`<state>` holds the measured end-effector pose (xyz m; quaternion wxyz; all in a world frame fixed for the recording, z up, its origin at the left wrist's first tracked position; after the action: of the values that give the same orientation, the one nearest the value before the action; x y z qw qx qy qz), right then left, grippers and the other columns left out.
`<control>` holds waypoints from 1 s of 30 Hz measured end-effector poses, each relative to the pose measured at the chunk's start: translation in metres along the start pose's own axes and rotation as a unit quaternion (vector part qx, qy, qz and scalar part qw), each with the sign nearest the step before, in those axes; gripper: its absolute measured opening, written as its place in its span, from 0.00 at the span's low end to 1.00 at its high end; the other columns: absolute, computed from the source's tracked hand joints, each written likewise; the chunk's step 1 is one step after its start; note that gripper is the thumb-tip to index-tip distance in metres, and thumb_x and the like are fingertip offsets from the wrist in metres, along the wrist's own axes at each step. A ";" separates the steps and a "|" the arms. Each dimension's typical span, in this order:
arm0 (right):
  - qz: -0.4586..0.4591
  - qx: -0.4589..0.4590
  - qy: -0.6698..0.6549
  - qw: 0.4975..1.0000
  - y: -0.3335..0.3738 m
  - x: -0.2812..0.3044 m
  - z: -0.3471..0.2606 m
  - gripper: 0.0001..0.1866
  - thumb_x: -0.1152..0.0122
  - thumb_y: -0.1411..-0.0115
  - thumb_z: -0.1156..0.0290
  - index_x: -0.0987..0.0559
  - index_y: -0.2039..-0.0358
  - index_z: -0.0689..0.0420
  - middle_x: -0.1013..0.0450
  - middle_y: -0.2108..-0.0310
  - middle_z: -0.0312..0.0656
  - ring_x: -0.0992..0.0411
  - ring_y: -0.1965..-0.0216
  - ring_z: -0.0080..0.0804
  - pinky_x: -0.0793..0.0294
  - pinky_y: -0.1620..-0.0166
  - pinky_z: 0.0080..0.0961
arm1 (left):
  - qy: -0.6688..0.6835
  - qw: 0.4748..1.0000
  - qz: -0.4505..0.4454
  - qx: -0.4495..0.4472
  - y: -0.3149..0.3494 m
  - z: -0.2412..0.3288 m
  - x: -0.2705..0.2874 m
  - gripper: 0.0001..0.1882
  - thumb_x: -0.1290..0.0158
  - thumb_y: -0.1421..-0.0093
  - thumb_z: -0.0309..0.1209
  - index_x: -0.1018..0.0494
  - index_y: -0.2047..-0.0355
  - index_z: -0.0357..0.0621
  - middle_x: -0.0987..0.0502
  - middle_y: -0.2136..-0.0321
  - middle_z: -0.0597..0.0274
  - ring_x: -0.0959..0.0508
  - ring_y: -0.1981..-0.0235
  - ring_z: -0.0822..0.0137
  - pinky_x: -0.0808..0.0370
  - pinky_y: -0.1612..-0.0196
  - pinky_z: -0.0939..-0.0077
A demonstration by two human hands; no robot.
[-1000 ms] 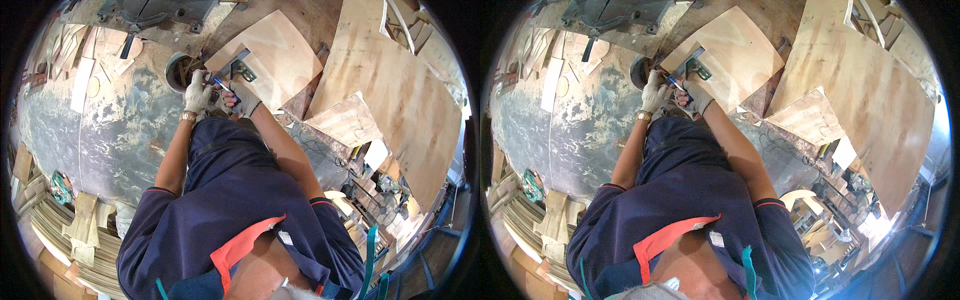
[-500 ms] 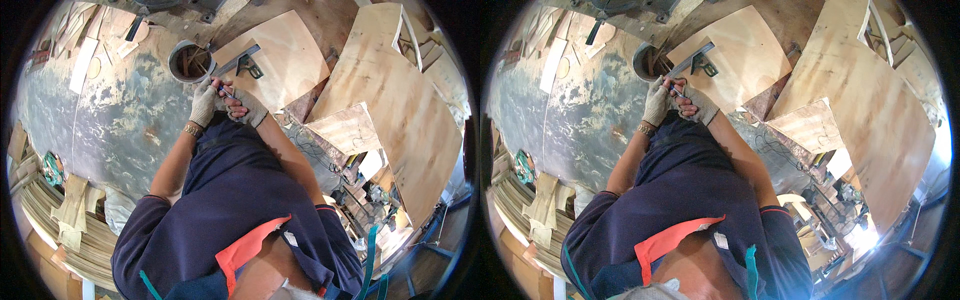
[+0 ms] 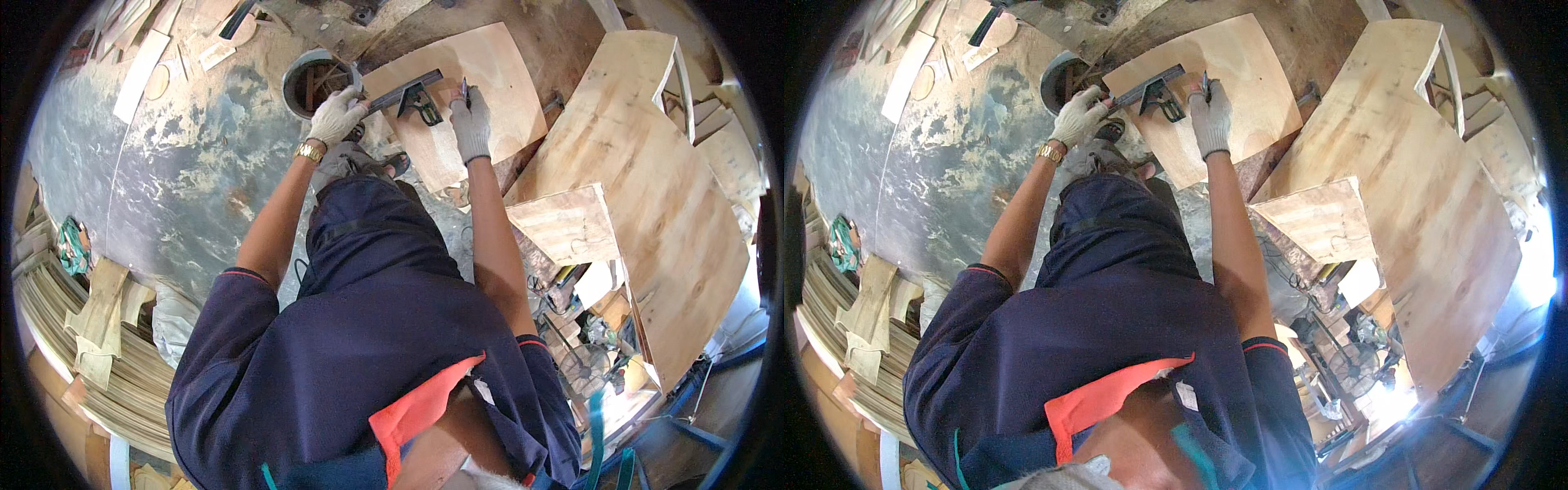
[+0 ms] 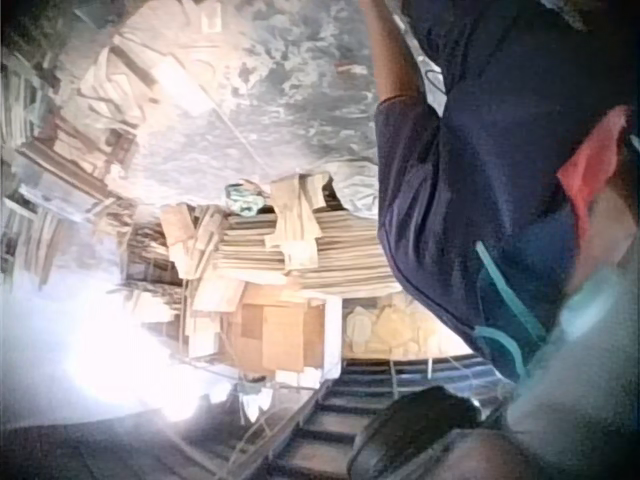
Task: The person assembles a curved wooden structure by nailing pieces together with a nail gun, then measures and cuts additional wood pieces using a circular saw. The person handles plywood sheets, a nail gun, a circular saw, and a measuring tool.
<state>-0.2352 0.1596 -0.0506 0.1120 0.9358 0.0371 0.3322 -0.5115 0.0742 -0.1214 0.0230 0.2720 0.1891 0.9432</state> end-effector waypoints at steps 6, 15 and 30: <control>0.015 -0.007 -0.042 0.999 -0.038 -0.035 0.038 0.16 0.37 0.35 0.57 0.23 0.66 0.59 0.30 0.79 0.36 0.32 0.77 0.22 0.35 0.75 0.25 | 0.130 0.977 -0.165 -0.023 -0.018 -0.007 -0.037 0.27 0.48 0.32 0.43 0.29 0.39 0.40 0.19 0.54 0.54 0.23 0.53 0.66 0.30 0.45 0.70; 0.050 -0.020 0.053 0.997 -0.024 -0.024 0.011 0.16 0.35 0.40 0.59 0.19 0.67 0.63 0.26 0.78 0.45 0.30 0.75 0.33 0.32 0.69 0.35 | 0.184 0.964 -0.193 0.017 -0.008 -0.002 -0.032 0.21 0.46 0.35 0.39 0.26 0.47 0.37 0.23 0.67 0.68 0.27 0.67 0.75 0.27 0.60 0.75; -0.029 -0.067 -0.422 0.904 -0.014 0.002 -0.001 0.19 0.51 0.34 0.78 0.32 0.43 0.62 0.21 0.60 0.52 0.19 0.69 0.40 0.19 0.72 0.28 | 0.201 0.966 -0.154 0.054 -0.022 -0.016 -0.034 0.20 0.41 0.37 0.37 0.22 0.48 0.39 0.23 0.71 0.70 0.26 0.75 0.79 0.28 0.73 0.77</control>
<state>-0.2340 0.1734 -0.0517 0.1888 0.9773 -0.0089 -0.0955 -0.4928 0.0844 -0.1592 0.1152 0.0452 0.2801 0.9520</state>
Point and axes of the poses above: each hand's wrist, its own y-axis away from the middle knuckle, its own x-axis out of the back of the hand, z = x × y, the point moved 9 cm from there along -y, towards the middle knuckle
